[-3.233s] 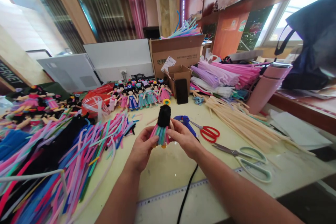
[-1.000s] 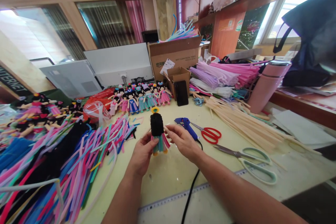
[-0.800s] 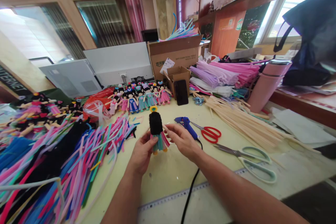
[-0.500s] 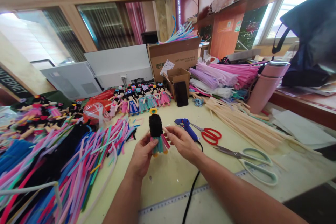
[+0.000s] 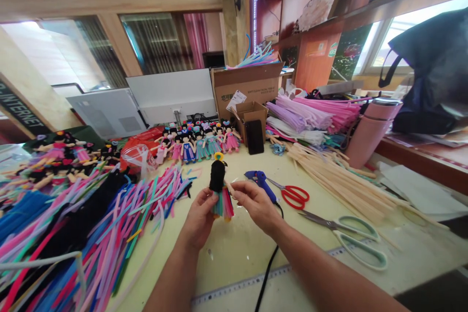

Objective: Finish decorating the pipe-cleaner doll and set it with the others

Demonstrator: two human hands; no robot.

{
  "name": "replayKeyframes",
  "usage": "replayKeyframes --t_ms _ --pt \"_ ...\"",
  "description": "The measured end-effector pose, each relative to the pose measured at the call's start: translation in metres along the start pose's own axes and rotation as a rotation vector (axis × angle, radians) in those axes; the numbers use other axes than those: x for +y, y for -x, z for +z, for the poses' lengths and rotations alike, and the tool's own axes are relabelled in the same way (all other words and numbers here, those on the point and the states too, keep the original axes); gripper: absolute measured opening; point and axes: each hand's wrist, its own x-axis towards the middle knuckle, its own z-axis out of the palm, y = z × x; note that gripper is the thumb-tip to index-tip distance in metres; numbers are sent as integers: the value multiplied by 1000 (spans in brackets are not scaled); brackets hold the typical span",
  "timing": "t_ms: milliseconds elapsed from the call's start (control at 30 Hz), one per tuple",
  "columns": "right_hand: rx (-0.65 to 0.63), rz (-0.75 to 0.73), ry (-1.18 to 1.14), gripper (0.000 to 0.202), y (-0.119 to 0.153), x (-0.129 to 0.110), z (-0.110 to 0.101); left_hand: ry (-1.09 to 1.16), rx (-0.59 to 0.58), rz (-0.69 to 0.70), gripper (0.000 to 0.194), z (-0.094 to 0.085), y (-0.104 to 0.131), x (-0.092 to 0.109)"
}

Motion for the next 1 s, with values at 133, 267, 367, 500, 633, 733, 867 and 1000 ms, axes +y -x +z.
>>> replayKeyframes --t_ms 133,267,367,500,633,733,867,1000 --pt "21 36 2 22 0 2 0 26 -59 -30 34 0 0 -4" --pt "28 56 35 21 -2 6 -1 51 -133 -83 31 4 2 -7" --pt "16 55 34 22 -3 5 -2 38 -117 -87 31 7 5 -7" --pt "20 85 2 28 -4 5 -2 13 -80 -44 39 9 6 -5" --pt "90 66 -37 30 -3 2 -4 -5 -45 -7 44 9 5 -3" --pt "201 -87 47 29 0 -7 -9 -55 -17 26 44 7 3 -3" --pt "254 -209 173 27 1 -20 -18 -173 -27 56 40 5 2 -6" --pt "250 -219 204 23 -4 -24 -28 -292 -63 67 39 5 2 -10"
